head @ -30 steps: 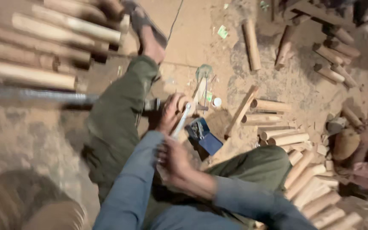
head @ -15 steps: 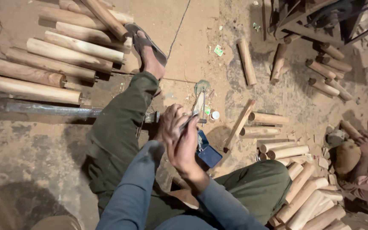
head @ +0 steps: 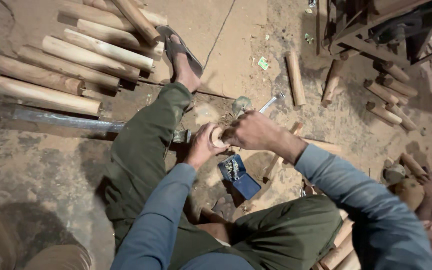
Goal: The person sits on the floor and uses a wrench to tighten a nut on a wooden dowel clamped in a metal fixture. They repeatedly insert the dowel, tighten the nut, and remove the dowel, handling multiple wooden pieces from a nearby pile.
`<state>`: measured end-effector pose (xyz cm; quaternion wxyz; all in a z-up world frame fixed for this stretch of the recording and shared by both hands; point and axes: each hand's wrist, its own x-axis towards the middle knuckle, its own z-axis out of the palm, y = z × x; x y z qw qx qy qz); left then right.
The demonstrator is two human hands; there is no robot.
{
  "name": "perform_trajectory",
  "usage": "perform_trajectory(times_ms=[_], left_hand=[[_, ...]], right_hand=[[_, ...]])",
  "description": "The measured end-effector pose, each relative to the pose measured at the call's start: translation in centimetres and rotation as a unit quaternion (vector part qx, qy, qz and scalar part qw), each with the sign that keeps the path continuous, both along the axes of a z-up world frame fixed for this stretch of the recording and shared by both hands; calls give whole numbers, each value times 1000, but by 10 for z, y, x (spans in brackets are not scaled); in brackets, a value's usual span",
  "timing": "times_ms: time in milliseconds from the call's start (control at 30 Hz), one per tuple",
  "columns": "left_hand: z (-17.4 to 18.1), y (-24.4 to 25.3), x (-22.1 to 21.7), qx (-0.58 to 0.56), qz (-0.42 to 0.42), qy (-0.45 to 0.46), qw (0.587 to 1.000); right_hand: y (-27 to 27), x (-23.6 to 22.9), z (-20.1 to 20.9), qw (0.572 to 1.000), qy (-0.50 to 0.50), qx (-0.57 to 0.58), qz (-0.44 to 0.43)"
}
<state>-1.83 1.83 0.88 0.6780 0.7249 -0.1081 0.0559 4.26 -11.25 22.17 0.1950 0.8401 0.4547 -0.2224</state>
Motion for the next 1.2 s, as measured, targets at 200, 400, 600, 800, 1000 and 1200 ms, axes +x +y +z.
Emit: perform_trajectory(times_ms=[200, 400, 600, 800, 1000, 1200], left_hand=[[-5, -4, -3, 33, 13, -16, 999], [-2, 4, -1, 52, 12, 12, 999], [17, 8, -2, 34, 11, -7, 999], [26, 14, -8, 24, 9, -15, 1000], [27, 19, -1, 15, 3, -52, 999], [28, 18, -2, 1, -7, -46, 999]], right_hand=[[38, 23, 12, 967, -3, -134, 217], [50, 50, -2, 965, 62, -121, 223], [32, 56, -7, 980, 80, 34, 179], [7, 86, -3, 964, 19, 104, 244], [-5, 104, -10, 946, -44, 125, 294], [-83, 41, -53, 962, -169, 141, 163]])
